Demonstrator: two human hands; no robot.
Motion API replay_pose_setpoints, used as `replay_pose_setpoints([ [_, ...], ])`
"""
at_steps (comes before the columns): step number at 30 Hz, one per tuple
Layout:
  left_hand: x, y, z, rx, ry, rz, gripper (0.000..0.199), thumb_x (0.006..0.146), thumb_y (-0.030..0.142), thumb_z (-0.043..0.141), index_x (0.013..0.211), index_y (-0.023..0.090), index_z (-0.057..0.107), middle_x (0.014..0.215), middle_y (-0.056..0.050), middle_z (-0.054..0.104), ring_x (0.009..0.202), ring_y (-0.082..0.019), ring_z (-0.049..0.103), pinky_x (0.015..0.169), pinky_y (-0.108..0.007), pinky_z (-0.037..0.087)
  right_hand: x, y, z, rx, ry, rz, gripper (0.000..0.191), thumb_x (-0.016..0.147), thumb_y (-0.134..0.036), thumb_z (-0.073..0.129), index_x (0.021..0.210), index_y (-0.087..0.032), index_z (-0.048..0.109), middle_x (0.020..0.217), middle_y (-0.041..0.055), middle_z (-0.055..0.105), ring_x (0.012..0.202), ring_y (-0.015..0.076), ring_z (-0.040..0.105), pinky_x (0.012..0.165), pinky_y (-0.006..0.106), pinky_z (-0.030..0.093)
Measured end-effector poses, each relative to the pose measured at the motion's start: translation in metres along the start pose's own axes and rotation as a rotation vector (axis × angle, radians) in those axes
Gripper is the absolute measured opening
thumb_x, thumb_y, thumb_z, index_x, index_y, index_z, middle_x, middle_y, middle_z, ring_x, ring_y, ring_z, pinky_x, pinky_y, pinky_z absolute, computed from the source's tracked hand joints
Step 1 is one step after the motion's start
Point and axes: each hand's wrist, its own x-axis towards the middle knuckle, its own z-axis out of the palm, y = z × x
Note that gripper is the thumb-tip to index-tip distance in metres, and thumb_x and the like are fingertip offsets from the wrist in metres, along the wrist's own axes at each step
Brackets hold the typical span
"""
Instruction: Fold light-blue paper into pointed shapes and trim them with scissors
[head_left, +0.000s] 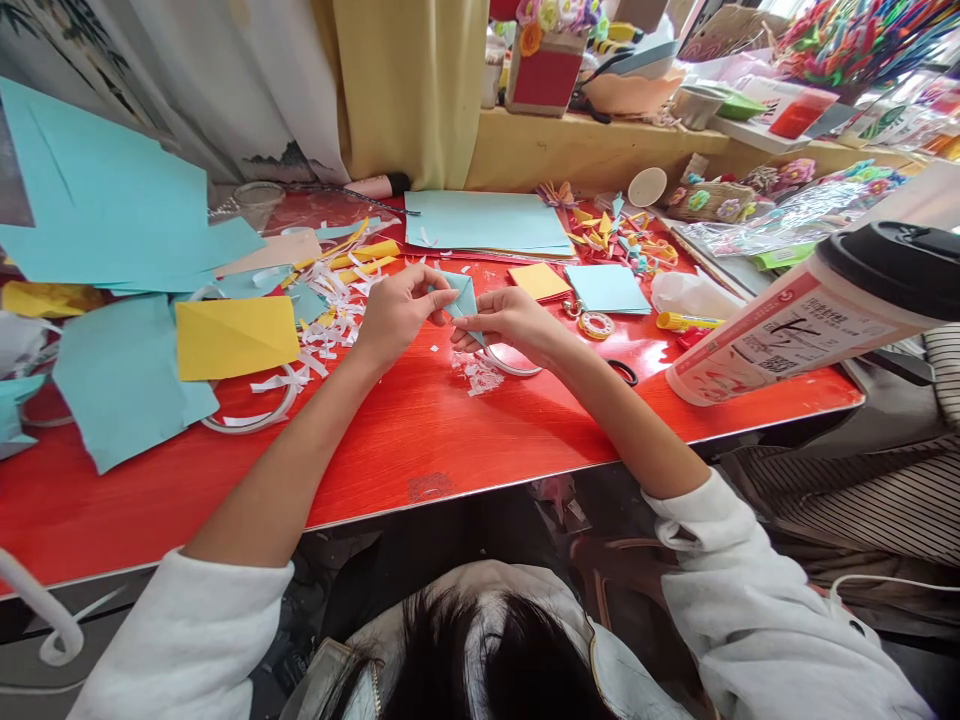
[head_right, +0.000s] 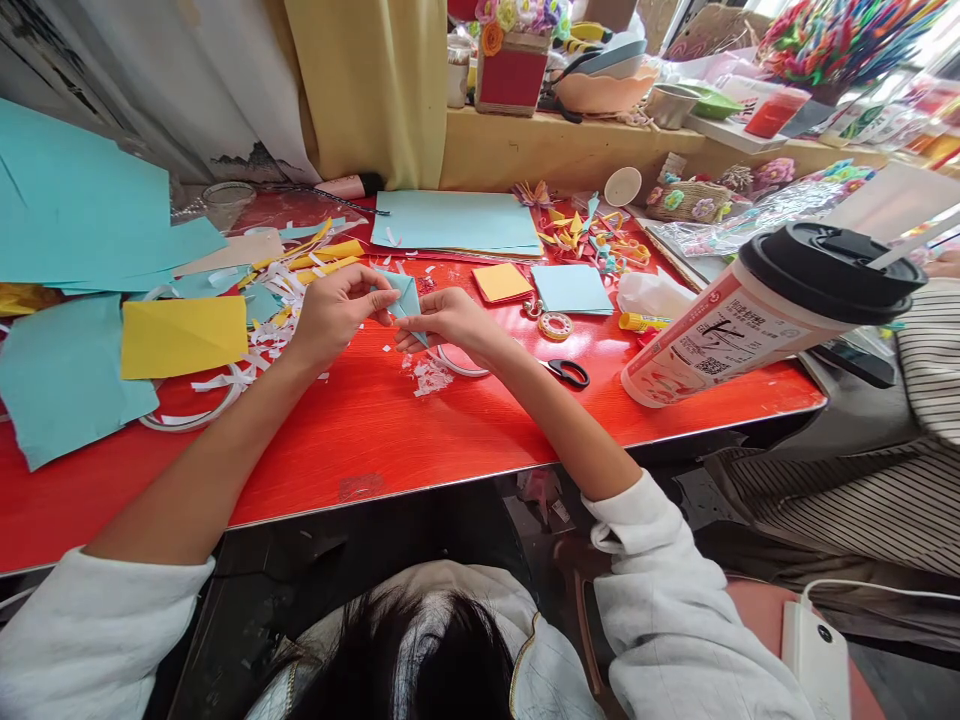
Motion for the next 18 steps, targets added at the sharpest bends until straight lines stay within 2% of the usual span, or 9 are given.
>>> replay_pose_setpoints([
  [4,0.001,0.002,0.0,-0.036,-0.028,0.006,0.009,0.077,0.025,0.065,0.081,0.018,0.06,0.064,0.002,0.057,0.056,-0.01,0.059,0.06,-0.025,0.05,0.0,0.001,-0.002,0.033,0.01,-0.001,0.013,0.073,-0.022,0.072,0.071,-0.01,0.067,0.071,0.0083,0.071,0.067,0.0144,0.069,0.066,0.024,0.057],
  [8,0.003,0.004,-0.002,-0.073,-0.061,-0.016,0.032,0.075,0.026,0.066,0.106,0.021,0.059,0.075,0.002,0.061,0.067,-0.011,0.06,0.065,-0.025,0.049,0.0,0.0,-0.006,0.011,-0.02,0.018,0.015,0.072,-0.022,0.073,0.071,-0.009,0.066,0.071,0.0082,0.07,0.065,0.0141,0.068,0.066,0.024,0.056],
  [10,0.004,0.005,-0.004,-0.023,-0.04,-0.03,0.027,0.072,0.026,0.069,0.097,0.019,0.062,0.08,0.001,0.063,0.071,-0.011,0.059,0.066,-0.024,0.047,0.002,-0.001,-0.008,-0.04,-0.004,0.034,0.015,0.071,-0.022,0.073,0.07,-0.009,0.065,0.068,0.0068,0.069,0.059,0.0116,0.065,0.06,0.022,0.054],
  [13,0.005,0.006,-0.006,-0.049,-0.031,-0.118,0.017,0.069,0.025,0.071,0.079,0.015,0.06,0.078,0.0,0.063,0.07,-0.011,0.057,0.066,-0.023,0.046,0.004,-0.003,-0.01,-0.046,0.14,-0.042,0.011,0.072,-0.018,0.07,0.074,-0.01,0.064,0.065,0.0033,0.066,0.053,0.0077,0.06,0.055,0.019,0.05],
  [15,0.005,0.006,-0.005,-0.135,-0.04,-0.194,0.021,0.067,0.023,0.072,0.079,0.015,0.058,0.077,0.0,0.063,0.067,-0.01,0.058,0.062,-0.022,0.046,0.005,-0.004,-0.011,0.013,0.229,-0.116,0.012,0.072,-0.017,0.07,0.079,-0.012,0.062,0.065,0.0016,0.066,0.054,0.0071,0.059,0.056,0.019,0.049],
  [18,0.003,0.006,-0.001,-0.274,-0.024,-0.242,0.028,0.064,0.022,0.074,0.085,0.016,0.056,0.079,0.0,0.066,0.067,-0.01,0.06,0.06,-0.021,0.047,0.006,-0.004,-0.011,0.079,0.25,-0.143,0.015,0.072,-0.023,0.071,0.081,-0.015,0.061,0.069,0.0007,0.066,0.057,0.0066,0.058,0.059,0.019,0.049],
])
